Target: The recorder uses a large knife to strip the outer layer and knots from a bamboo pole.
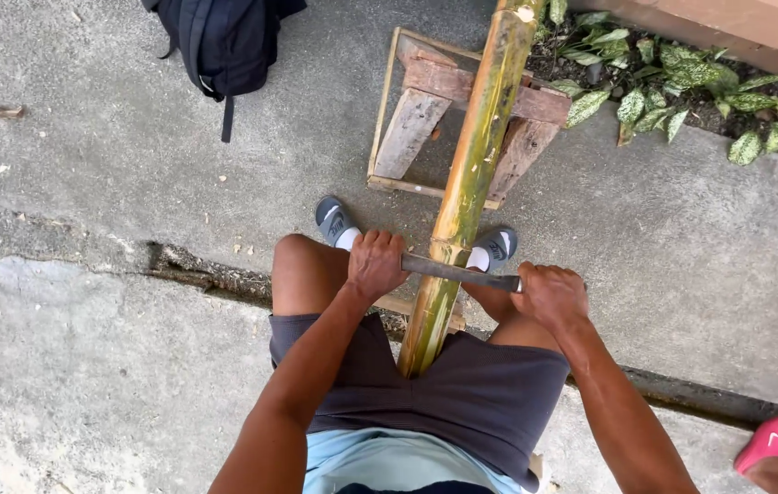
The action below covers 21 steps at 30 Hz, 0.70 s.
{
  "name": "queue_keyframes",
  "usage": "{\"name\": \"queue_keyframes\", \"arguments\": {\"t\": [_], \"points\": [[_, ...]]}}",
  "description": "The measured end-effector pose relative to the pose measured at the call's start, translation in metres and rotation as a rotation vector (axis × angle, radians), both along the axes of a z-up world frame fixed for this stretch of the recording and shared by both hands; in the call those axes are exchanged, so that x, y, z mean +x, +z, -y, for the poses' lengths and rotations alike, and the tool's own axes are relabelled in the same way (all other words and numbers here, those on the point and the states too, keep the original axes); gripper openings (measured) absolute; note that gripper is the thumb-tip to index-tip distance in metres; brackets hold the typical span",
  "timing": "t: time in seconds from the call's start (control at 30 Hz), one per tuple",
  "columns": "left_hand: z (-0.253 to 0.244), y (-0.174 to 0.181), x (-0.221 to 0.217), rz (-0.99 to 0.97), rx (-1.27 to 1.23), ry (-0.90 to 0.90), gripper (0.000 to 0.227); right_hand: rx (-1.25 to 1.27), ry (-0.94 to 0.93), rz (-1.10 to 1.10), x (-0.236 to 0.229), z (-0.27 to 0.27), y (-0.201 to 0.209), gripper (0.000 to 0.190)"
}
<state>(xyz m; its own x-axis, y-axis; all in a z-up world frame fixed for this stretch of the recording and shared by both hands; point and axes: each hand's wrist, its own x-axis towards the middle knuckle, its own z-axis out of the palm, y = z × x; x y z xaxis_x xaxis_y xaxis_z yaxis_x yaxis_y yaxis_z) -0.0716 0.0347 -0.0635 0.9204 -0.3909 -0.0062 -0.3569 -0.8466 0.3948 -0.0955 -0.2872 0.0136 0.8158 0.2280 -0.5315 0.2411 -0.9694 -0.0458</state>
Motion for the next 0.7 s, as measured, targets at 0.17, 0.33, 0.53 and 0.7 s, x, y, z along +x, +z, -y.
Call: {"name": "queue_keyframes", "arguments": {"t": [0.17,0.33,0.53,0.7], "points": [[0.004,-0.007,0.022,-0.497,0.125,-0.018,0.024,-0.094,0.049,-0.093,0.037,0.0,-0.001,0.027],[-0.001,-0.006,0.018,-0.42,0.058,0.049,0.025,-0.026,0.001,-0.017,0.034,-0.006,0.0,0.026],[-0.009,-0.014,-0.014,-0.351,-0.064,0.06,0.021,-0.067,0.153,0.456,0.0,-0.02,0.01,0.031],[-0.007,0.0,0.023,-0.479,0.056,0.002,0.027,-0.046,0.063,0.276,0.036,-0.01,-0.014,0.034]]}}
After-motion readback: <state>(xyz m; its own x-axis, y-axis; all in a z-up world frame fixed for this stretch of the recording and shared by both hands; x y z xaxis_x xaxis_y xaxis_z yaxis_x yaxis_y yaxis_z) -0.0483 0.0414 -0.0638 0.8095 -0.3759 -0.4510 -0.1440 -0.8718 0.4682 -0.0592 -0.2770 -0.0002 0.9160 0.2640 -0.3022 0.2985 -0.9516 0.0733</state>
